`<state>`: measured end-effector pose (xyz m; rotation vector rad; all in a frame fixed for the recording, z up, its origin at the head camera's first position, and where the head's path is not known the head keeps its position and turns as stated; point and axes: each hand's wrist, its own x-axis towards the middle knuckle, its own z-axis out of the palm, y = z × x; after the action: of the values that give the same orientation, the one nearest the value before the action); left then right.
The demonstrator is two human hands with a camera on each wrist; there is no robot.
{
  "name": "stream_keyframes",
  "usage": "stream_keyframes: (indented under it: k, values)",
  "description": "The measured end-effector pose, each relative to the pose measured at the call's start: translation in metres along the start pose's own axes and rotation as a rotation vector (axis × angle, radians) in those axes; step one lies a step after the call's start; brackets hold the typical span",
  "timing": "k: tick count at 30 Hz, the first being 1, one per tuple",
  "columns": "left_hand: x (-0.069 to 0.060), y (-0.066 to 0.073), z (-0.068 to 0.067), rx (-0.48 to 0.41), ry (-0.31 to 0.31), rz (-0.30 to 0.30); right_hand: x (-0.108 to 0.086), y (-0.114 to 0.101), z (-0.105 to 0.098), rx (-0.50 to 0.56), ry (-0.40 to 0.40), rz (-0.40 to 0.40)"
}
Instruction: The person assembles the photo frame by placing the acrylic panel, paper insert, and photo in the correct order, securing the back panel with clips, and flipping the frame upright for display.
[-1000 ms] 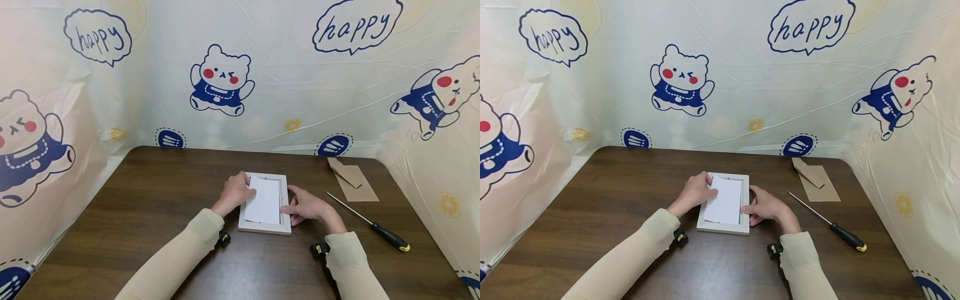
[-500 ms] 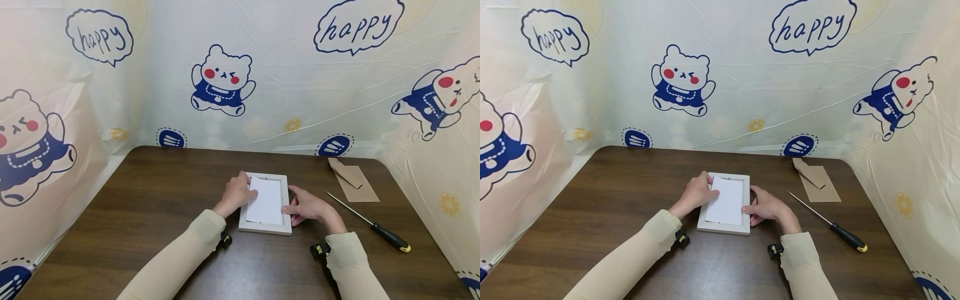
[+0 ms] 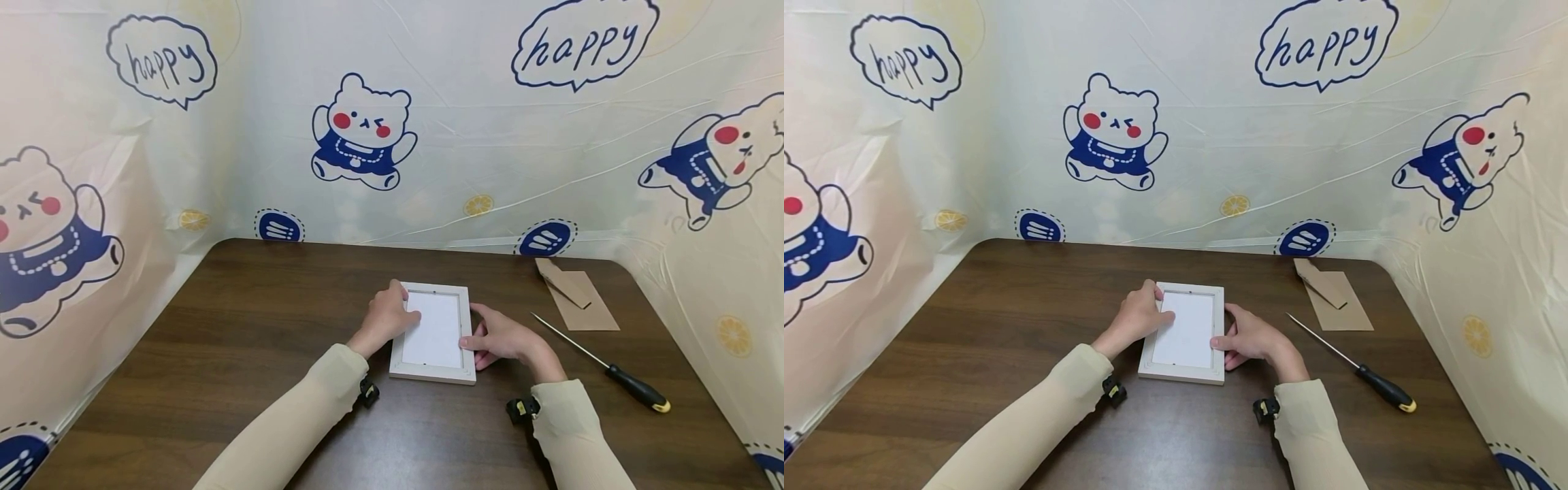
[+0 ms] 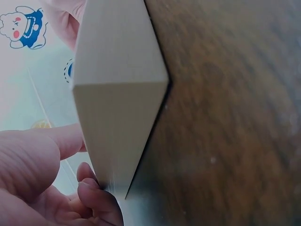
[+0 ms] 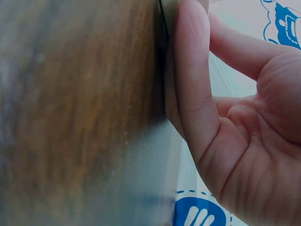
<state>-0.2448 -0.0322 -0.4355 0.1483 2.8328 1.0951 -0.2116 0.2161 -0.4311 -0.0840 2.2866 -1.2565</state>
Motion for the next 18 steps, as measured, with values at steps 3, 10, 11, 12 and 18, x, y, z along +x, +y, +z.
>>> stream_keyframes:
  k: [3,10,11,12,18]
  values:
    - [0.000,-0.001,-0.001,-0.010,-0.008,0.008,0.000,0.000,0.000,-0.004,0.004,0.002]
    - [0.001,-0.007,-0.006,-0.028,-0.040,0.033,0.000,0.000,0.000,-0.007,0.010,0.012]
    - [0.000,-0.008,-0.007,-0.027,-0.044,0.034,-0.001,0.000,0.000,-0.005,0.009,0.013]
    - [0.000,-0.009,-0.008,-0.028,-0.048,0.035,-0.001,0.000,0.001,-0.003,0.008,0.014]
    - [-0.001,-0.014,-0.013,-0.026,-0.056,0.046,0.000,0.000,0.000,-0.006,0.010,0.015]
